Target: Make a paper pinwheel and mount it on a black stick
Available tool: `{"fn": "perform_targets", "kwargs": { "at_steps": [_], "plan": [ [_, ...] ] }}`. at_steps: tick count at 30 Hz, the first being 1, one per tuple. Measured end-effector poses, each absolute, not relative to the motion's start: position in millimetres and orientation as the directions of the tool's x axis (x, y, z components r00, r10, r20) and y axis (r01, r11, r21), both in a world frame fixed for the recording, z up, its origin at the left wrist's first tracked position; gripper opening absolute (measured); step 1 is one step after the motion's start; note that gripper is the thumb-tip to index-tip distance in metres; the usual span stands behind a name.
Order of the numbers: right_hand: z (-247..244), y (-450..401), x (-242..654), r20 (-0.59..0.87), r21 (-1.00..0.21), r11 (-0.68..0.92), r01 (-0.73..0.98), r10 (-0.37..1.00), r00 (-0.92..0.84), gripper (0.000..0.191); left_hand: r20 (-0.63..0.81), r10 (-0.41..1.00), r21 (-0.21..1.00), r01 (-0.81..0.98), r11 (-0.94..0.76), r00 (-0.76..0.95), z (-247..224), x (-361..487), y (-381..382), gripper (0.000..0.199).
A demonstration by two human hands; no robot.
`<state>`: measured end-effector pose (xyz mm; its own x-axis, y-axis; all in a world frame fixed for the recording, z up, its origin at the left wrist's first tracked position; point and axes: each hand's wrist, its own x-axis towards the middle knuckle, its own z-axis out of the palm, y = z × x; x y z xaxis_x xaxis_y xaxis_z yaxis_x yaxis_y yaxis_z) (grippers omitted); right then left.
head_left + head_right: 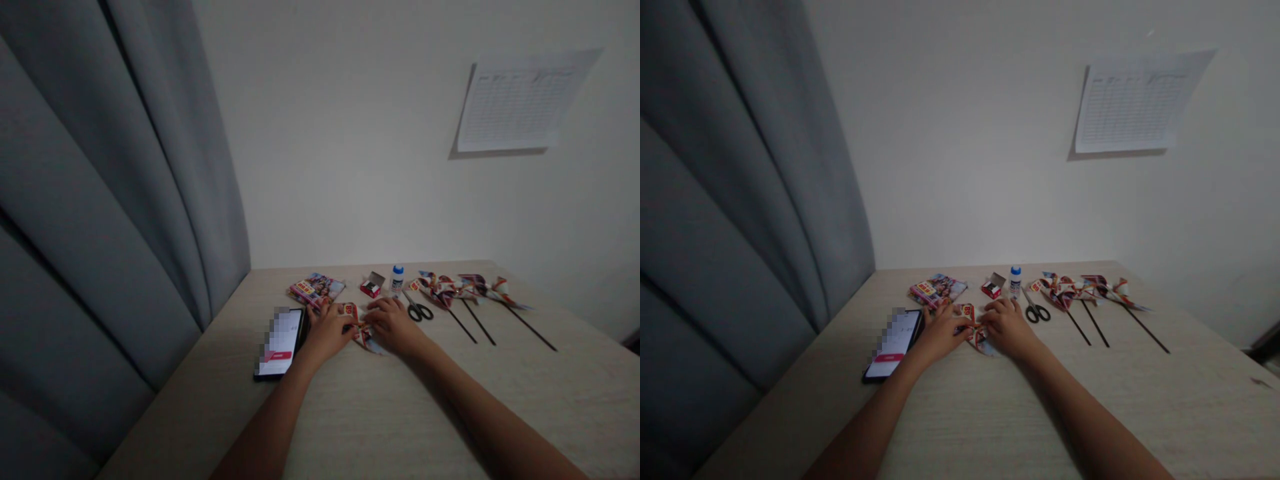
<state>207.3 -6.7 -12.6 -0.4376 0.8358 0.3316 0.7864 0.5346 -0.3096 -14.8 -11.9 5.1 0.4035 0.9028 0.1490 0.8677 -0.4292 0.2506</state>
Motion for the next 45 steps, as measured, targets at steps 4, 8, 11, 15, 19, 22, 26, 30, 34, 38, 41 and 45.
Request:
{"fn": "perform_targets", "kwargs": {
  "at_steps": [4,8,11,15,19,22,26,30,34,38,41,45],
  "plan": [
    [-6.4,-12.1,209.0,0.296,-0.294,0.540,0.789,0.836,-0.462,0.030,0.151,0.900,0.239,0.869,-0.434,0.408,5.7,-14.5,-12.9,0.028],
    [-4.6,-13.5,206.5,0.236,-0.272,0.528,0.805,0.847,-0.476,0.030,0.140,0.902,0.240,0.870,-0.430,0.408,8.7,-14.2,-13.4,0.027],
    [-2.6,-13.1,204.1,0.218,-0.257,0.509,0.821,0.859,-0.464,0.029,0.129,0.900,0.224,0.871,-0.436,0.417,11.8,-14.0,-13.7,0.027],
    [2.1,-13.4,202.0,0.183,-0.261,0.494,0.829,0.869,-0.460,0.027,0.144,0.892,0.170,0.877,-0.449,0.428,15.4,-13.3,-14.0,0.026],
    [3.9,-14.2,201.4,0.181,-0.272,0.484,0.832,0.875,-0.450,0.027,0.126,0.896,0.166,0.881,-0.442,0.426,17.1,-14.1,-13.8,0.027],
    [3.1,-14.2,202.3,0.184,-0.267,0.483,0.834,0.875,-0.448,0.027,0.123,0.896,0.171,0.880,-0.442,0.426,16.7,-15.9,-13.2,0.029],
    [1.9,-14.2,205.5,0.197,-0.253,0.490,0.834,0.870,-0.451,0.028,0.103,0.898,0.203,0.875,-0.439,0.427,15.0,-18.0,-12.4,0.029],
    [0.6,-12.4,208.7,0.194,-0.226,0.484,0.846,0.873,-0.448,0.029,0.094,0.900,0.241,0.868,-0.435,0.425,14.0,-18.5,-12.3,0.030],
    [-0.1,-9.4,209.7,0.183,-0.195,0.488,0.851,0.871,-0.457,0.031,0.096,0.900,0.246,0.866,-0.436,0.426,12.1,-17.6,-12.3,0.031],
    [0.8,-9.5,209.0,0.170,-0.203,0.494,0.845,0.868,-0.466,0.034,0.124,0.910,0.274,0.867,-0.415,0.397,8.3,-15.3,-11.1,0.027],
    [1.2,-10.6,208.4,0.172,-0.214,0.500,0.839,0.865,-0.471,0.034,0.111,0.934,0.339,0.871,-0.357,0.339,6.9,-13.8,-8.7,0.026],
    [0.6,-11.3,208.4,0.181,-0.247,0.499,0.830,0.866,-0.466,0.033,0.107,0.951,0.393,0.866,-0.309,0.291,6.4,-14.8,-4.8,0.025]
  ]
}}
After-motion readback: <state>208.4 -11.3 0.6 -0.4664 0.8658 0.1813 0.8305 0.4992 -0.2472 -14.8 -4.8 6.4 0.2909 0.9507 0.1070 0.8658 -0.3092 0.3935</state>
